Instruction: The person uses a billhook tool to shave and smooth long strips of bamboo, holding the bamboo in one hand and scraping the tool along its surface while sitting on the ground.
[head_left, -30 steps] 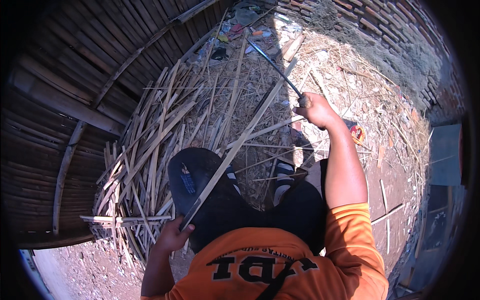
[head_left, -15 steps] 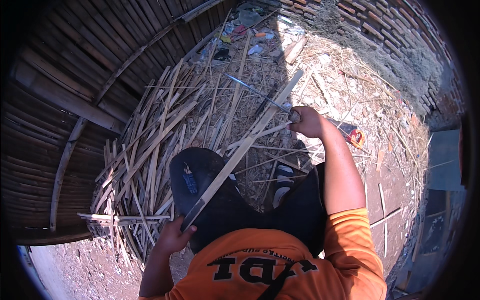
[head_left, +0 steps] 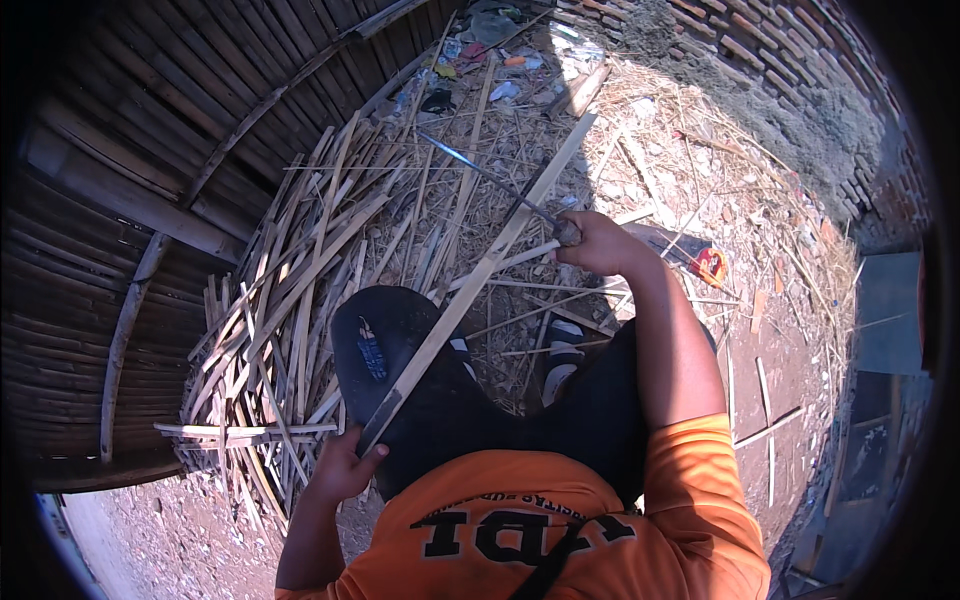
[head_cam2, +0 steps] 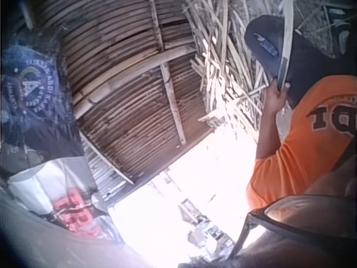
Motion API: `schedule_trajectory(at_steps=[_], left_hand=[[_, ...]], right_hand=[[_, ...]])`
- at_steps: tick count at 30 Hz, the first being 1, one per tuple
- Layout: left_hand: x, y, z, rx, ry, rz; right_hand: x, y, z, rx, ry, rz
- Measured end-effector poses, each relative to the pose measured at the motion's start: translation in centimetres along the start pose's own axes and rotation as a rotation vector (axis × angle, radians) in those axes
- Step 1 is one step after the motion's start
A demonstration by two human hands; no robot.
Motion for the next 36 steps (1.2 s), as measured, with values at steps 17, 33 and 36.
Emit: schedule_trajectory(at_steps=[17,33,36], left_hand=[[0.2,-2.3,-2.0,-0.025,0.034,-0.024],[-1.3,0.3,-3.7,0.084,0.123,0.121],[-1.4,0.9,-3.3,0.127,0.166,0.191]], right_hand=[[1.6,-6.0,-1.6,0.081,-0.158,-0.136],[-2.4,-6.7,-1.0,0.135,-0.278,-0.024],[-2.0,-1.8,0.3,-0.027,-0.136,0.057]])
Point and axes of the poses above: each hand's wrist, its own z-axis towards the middle knuckle, its own x-axis out of the back of the hand, y = z × x, the point moved 6 cm from there along z, towards the middle knuckle, and after that the axes turned 3 degrees about -z, right-handed, at the moved point
